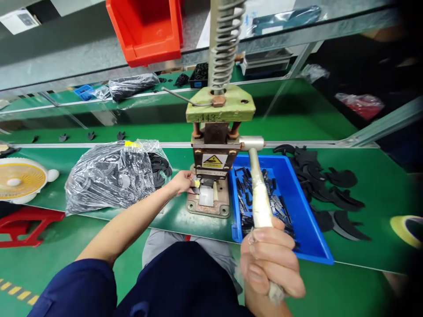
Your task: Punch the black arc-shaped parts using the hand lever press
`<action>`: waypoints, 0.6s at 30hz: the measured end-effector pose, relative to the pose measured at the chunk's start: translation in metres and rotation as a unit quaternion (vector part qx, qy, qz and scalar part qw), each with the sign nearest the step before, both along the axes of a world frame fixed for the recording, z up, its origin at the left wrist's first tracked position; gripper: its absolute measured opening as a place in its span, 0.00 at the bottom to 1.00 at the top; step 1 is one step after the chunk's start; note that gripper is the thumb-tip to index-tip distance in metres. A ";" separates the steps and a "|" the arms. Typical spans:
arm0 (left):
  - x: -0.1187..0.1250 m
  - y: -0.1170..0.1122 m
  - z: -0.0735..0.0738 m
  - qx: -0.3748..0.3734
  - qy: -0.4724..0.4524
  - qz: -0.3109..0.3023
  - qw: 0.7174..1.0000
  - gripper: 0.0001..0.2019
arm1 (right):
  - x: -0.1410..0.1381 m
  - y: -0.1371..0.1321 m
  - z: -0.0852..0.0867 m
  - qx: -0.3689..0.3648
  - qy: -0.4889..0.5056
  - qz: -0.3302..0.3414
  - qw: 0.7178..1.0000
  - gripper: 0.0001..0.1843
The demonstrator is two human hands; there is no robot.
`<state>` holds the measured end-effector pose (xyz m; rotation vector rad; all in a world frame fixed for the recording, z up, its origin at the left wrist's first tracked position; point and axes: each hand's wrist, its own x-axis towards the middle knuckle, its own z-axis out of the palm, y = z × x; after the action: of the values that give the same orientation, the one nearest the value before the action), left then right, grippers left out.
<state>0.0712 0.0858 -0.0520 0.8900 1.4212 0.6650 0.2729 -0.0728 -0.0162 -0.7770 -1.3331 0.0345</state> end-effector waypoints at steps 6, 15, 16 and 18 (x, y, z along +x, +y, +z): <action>-0.001 -0.001 -0.005 -0.017 -0.016 0.031 0.999 0.13 | 0.001 0.017 0.005 0.100 0.038 -0.034 0.994 0.15; 0.007 0.008 0.004 -0.080 -0.005 0.060 0.995 0.10 | -0.004 0.043 0.007 0.213 0.091 -0.056 0.971 0.26; 0.007 0.009 0.006 -0.081 -0.007 0.063 0.995 0.08 | -0.004 0.043 0.007 0.220 0.095 -0.055 0.969 0.27; 0.008 0.008 0.007 -0.087 -0.008 0.064 0.994 0.08 | -0.005 0.043 0.007 0.224 0.095 -0.051 0.969 0.27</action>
<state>0.0788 0.0937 -0.0451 0.6599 1.5058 0.6330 0.2678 -0.0299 -0.0096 -0.4431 -1.0635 -0.2598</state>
